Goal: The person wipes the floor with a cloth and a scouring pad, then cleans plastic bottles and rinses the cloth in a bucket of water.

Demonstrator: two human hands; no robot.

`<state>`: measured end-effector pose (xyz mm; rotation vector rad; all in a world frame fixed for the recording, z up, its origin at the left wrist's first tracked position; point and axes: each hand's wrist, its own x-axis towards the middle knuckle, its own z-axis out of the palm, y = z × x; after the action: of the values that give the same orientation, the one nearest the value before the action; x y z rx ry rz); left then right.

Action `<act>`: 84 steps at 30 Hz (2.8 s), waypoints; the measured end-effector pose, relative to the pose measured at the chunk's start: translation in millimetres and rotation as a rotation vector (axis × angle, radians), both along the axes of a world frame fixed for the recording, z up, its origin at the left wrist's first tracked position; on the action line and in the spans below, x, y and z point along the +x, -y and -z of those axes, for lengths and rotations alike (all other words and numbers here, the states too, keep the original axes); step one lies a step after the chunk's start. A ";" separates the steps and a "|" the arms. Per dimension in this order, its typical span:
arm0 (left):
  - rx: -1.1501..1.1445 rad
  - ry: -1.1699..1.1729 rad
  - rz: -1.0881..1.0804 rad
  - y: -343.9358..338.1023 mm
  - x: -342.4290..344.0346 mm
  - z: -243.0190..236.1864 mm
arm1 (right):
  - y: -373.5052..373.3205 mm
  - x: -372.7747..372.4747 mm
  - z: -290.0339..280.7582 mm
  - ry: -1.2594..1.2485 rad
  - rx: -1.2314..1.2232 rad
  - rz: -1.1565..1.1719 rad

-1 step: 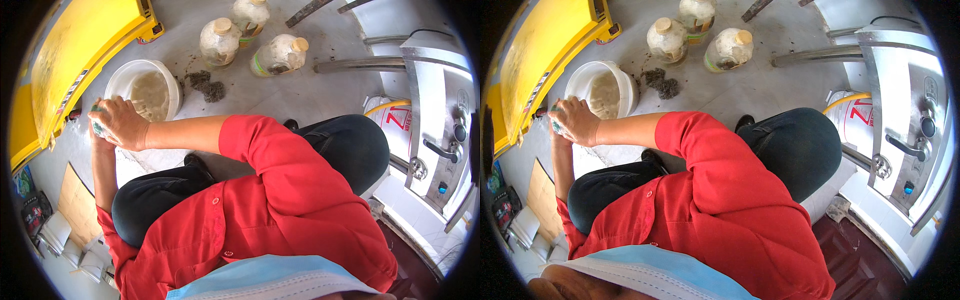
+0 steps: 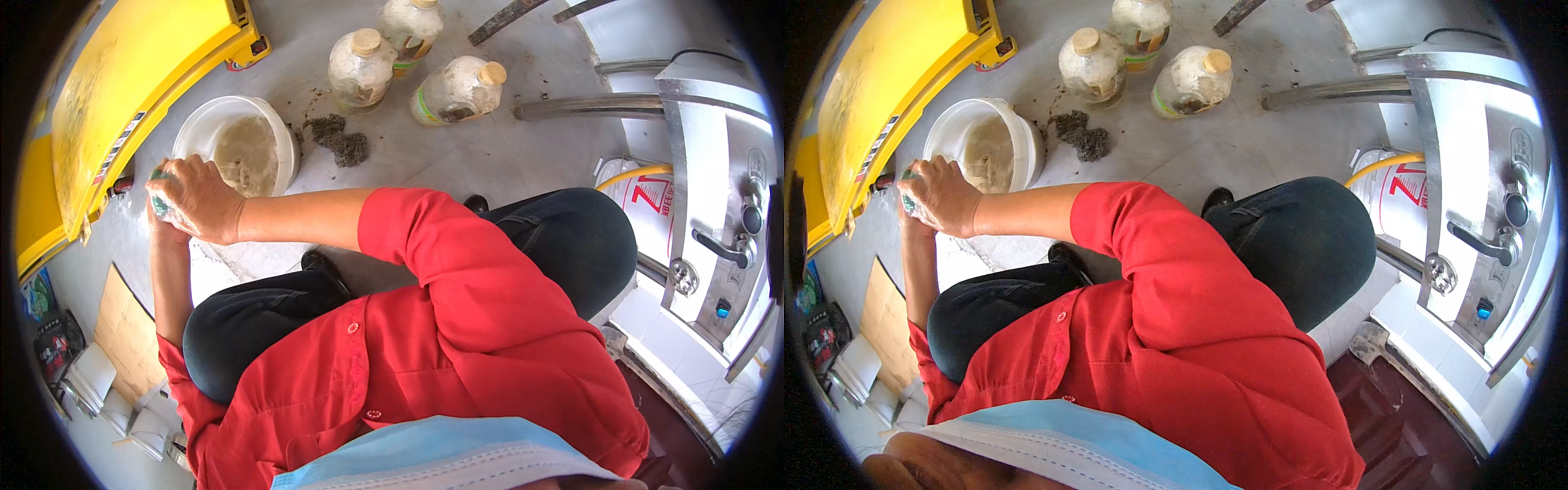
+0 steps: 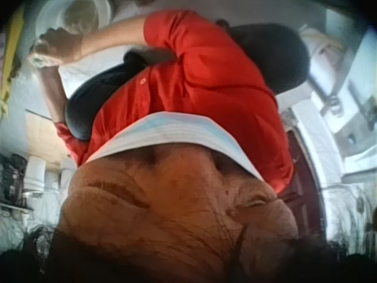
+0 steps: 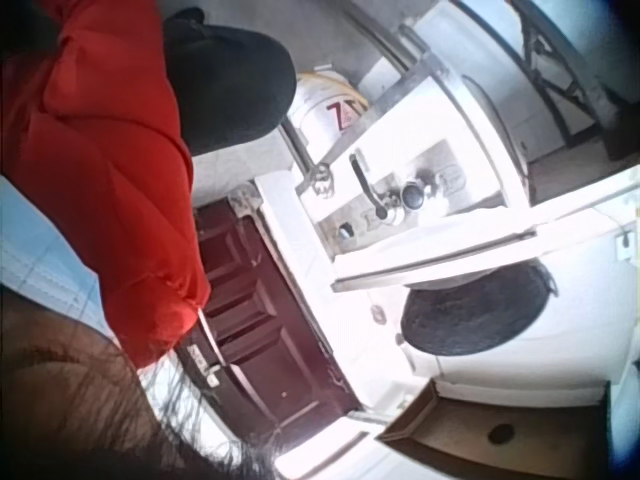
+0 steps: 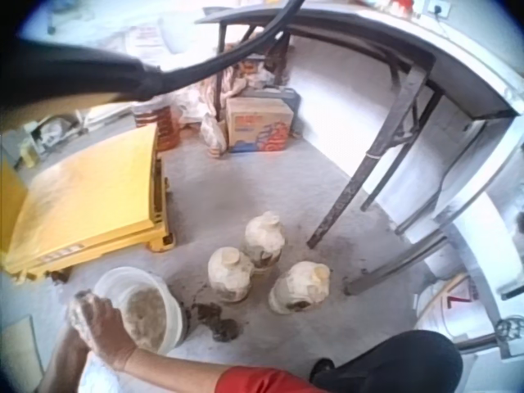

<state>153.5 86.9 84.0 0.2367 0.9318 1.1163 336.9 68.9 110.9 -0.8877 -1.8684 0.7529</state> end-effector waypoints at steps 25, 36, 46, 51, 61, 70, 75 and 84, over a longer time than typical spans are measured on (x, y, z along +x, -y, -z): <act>0.023 -0.197 -0.230 -0.7 71.4 -64.3 | -36.7 9.1 -3.5 -0.465 -0.485 -0.002; 0.076 0.050 -0.049 14.7 55.1 -40.9 | -32.7 14.2 -11.8 -0.086 0.233 0.018; -0.023 0.141 -0.180 11.2 34.6 15.1 | -16.6 -11.4 10.9 -0.039 0.143 0.003; -0.061 -0.061 -0.268 18.0 65.8 -25.1 | -21.0 -8.2 4.9 -0.007 0.119 -0.005; -0.174 -0.398 -0.353 14.6 75.6 -32.1 | -30.4 -15.6 5.2 -0.146 -0.237 -0.017; 0.157 -0.601 -0.249 20.2 73.3 -58.0 | -3.4 14.9 -25.4 -0.128 -0.360 -0.002; 0.390 -0.657 0.150 12.0 99.8 -68.8 | -15.0 61.5 -32.6 -0.150 -0.339 0.206; 0.634 -0.934 0.716 -15.1 167.5 -106.8 | 12.5 265.7 -87.2 0.366 -0.770 -0.493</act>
<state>320.9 102.0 190.9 1.5820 1.1165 0.5520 602.6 56.4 198.1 -1.0848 -2.1742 1.7921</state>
